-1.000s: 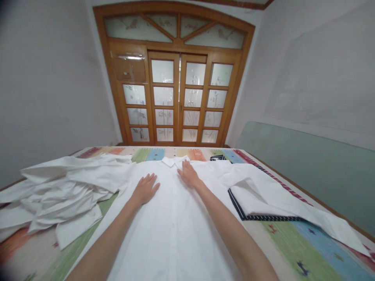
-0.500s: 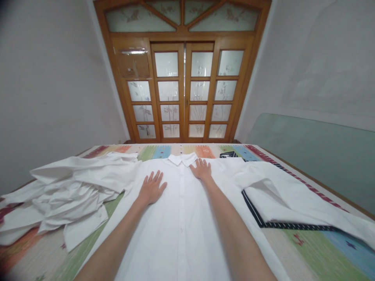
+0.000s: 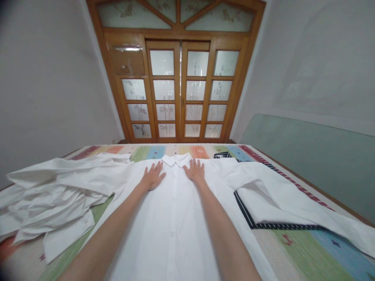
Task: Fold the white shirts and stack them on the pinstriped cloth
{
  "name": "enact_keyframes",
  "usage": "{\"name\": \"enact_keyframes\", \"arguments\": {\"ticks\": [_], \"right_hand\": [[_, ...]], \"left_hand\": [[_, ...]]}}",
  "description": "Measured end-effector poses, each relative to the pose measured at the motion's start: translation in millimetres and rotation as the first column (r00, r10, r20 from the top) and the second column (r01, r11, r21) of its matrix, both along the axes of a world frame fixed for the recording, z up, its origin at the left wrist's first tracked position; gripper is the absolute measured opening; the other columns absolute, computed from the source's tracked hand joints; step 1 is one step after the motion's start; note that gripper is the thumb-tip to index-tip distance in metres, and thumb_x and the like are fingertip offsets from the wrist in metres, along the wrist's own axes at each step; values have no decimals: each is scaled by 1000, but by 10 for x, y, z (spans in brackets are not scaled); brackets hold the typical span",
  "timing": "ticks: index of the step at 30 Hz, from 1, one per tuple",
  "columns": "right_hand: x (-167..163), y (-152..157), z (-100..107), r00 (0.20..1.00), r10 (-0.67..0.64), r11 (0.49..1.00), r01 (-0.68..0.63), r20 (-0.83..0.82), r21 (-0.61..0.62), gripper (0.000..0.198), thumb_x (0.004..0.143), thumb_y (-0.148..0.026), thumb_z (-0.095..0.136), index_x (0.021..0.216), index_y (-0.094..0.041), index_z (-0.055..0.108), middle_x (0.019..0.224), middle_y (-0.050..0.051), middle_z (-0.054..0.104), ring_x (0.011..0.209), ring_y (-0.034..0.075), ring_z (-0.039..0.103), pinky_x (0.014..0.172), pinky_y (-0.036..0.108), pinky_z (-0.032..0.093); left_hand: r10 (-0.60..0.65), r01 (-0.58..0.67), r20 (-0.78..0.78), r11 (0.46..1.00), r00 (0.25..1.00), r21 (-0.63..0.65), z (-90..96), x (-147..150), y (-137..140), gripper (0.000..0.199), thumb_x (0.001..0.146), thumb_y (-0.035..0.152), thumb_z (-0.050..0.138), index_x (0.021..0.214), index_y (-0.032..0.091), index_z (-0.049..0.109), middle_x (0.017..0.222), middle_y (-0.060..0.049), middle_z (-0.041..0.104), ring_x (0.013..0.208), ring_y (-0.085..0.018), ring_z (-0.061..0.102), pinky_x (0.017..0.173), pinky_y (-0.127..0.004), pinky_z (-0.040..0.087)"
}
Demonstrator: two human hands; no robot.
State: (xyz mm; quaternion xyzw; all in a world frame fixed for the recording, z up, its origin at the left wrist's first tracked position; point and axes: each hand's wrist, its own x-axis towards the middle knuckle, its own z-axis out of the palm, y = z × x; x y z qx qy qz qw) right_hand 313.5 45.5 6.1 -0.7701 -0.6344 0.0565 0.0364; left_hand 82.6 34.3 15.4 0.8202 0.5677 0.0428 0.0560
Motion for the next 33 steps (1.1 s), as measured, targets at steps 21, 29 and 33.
{"name": "enact_keyframes", "arguments": {"ticks": [21, 29, 33], "right_hand": [[-18, 10, -1, 998, -36, 999, 38, -44, 26, 78, 94, -57, 17, 155, -8, 16, 163, 10, 9, 149, 28, 4, 118, 48, 3], [-12, -10, -17, 997, -30, 995, 37, -74, 97, 76, 96, -50, 19, 155, -5, 8, 163, 12, 5, 149, 27, 5, 118, 46, 6], [-3, -15, -1, 997, 75, 994, -71, -35, 86, 66, 99, -41, 14, 156, -9, 9, 163, 10, 5, 149, 24, 7, 118, 46, 9]], "left_hand": [[58, -69, 63, 981, 996, 181, -35, 184, 473, 50, 92, 41, 33, 134, 16, 45, 142, -14, 52, 134, -25, 44, 111, -42, 29], [25, -27, 27, 995, 999, 94, -75, 162, 496, 59, 96, 44, 26, 149, 18, 29, 158, -12, 29, 147, -28, 22, 117, -49, 19], [30, -28, -23, 998, 999, 61, -82, 162, 516, 62, 97, 49, 21, 151, 20, 28, 161, -9, 20, 149, -29, 15, 118, -52, 16]]}}
